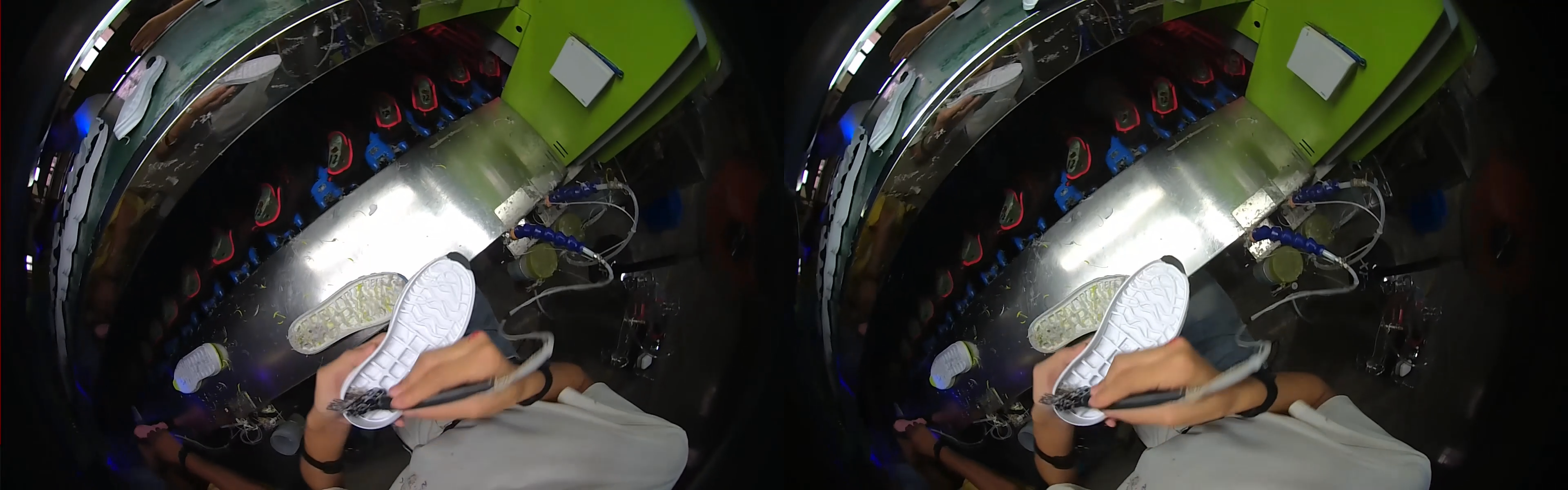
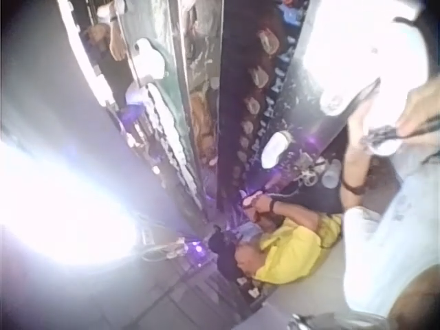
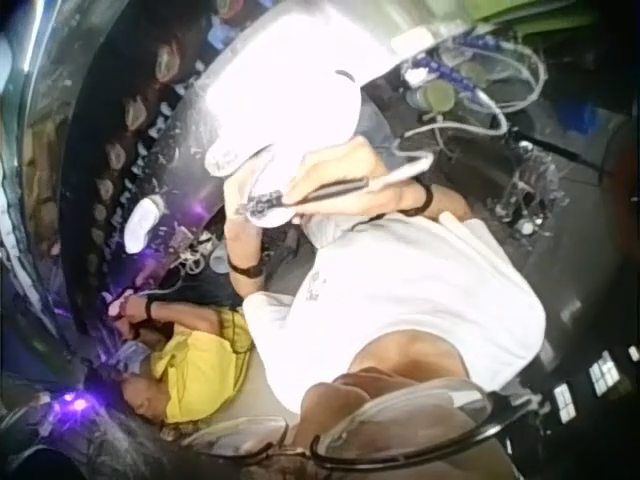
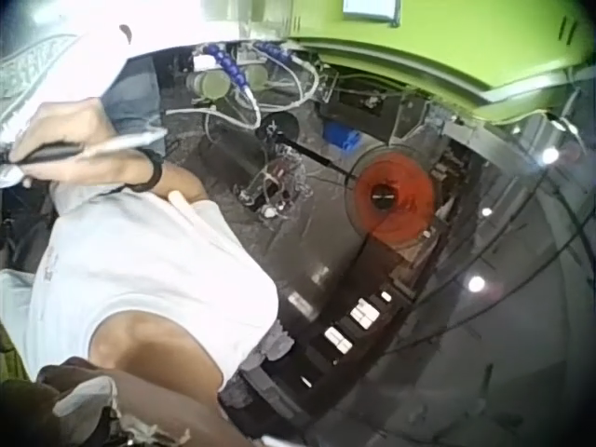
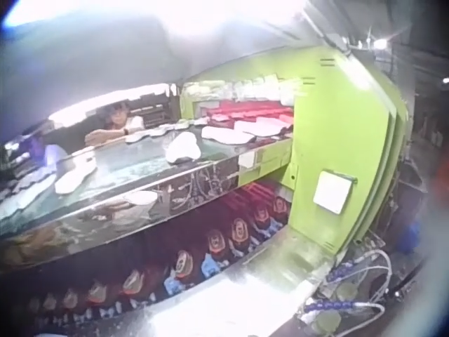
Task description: Applying adhesive to the edges and interior of shoe soles using a specialized brush tool on a manufacturing line.
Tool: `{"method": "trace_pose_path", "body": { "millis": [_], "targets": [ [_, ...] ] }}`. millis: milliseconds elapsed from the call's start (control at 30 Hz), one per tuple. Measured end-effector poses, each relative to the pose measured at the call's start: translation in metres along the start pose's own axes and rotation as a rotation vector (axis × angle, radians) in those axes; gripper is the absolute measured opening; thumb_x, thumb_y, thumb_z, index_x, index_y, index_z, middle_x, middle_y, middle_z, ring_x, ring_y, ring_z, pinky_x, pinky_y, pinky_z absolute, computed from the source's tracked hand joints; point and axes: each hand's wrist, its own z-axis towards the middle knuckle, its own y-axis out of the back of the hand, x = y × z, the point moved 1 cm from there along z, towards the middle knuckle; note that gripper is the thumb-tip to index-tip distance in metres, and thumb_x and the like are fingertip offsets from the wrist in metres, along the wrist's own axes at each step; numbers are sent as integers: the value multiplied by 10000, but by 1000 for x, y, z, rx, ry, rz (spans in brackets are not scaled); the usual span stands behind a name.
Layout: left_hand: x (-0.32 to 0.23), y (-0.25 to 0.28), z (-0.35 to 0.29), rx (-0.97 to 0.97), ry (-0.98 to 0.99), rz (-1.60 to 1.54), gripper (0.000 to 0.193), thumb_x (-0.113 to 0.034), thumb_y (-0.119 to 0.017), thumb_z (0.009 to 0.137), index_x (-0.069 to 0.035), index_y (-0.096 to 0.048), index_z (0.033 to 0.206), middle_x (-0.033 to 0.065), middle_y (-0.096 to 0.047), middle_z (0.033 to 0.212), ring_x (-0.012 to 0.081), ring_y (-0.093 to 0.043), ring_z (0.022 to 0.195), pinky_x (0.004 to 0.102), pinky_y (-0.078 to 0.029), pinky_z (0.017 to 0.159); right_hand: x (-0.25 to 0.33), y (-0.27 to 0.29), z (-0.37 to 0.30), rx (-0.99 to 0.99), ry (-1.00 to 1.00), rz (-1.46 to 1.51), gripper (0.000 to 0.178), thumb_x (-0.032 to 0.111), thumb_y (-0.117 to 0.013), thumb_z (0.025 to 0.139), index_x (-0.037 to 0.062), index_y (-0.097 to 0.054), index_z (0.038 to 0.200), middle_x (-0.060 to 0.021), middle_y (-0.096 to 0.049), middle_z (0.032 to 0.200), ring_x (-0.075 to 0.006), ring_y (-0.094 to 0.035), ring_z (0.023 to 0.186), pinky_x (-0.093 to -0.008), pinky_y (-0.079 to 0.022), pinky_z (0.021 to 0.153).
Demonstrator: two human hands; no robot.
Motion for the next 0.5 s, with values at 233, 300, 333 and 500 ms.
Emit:
{"method": "trace_pose_path", "body": {
  "millis": [233, 300, 333, 500],
  "targets": [
    [11, 42, -46, -348, -563, 0, 631, -377, -343, 1006, 113, -353, 1404, 304, -570, 1254, 406, -639, 1071, 535, -545, 901, -21, -9, -16, 394, 8, 359, 185, 3, -731, 839, -34, -695, 1017, -148, -687, 977, -236, -678, 880, -297, -520, 719],
    [47, 49, -44, -54, -402, -509, 632, -403, -333, 1008, 22, -311, 1476, 321, -467, 1373, 459, -568, 1170, 641, -497, 922, -17, 14, -11, 148, -48, 178, 202, -10, -780, 785, -14, -725, 979, -134, -710, 954, -205, -690, 839, -282, -525, 696],
    [67, 57, -32, 246, -269, -984, 633, -419, -328, 1005, -12, -317, 1489, 318, -453, 1389, 484, -551, 1185, 673, -483, 921, -21, 19, -13, -13, -82, 37, 226, -17, -804, 753, -2, -736, 969, -127, -719, 935, -188, -696, 814, -275, -528, 680],
    [117, 11, 3, -18, -360, -1046, 712, -491, -342, 946, -33, -340, 1491, 245, -503, 1362, 455, -547, 1175, 649, -476, 914, -25, 15, 20, -293, 32, -297, 234, -10, -804, 733, -10, -733, 955, -117, -715, 878, -182, -699, 760, -269, -545, 656]
  ]
}}
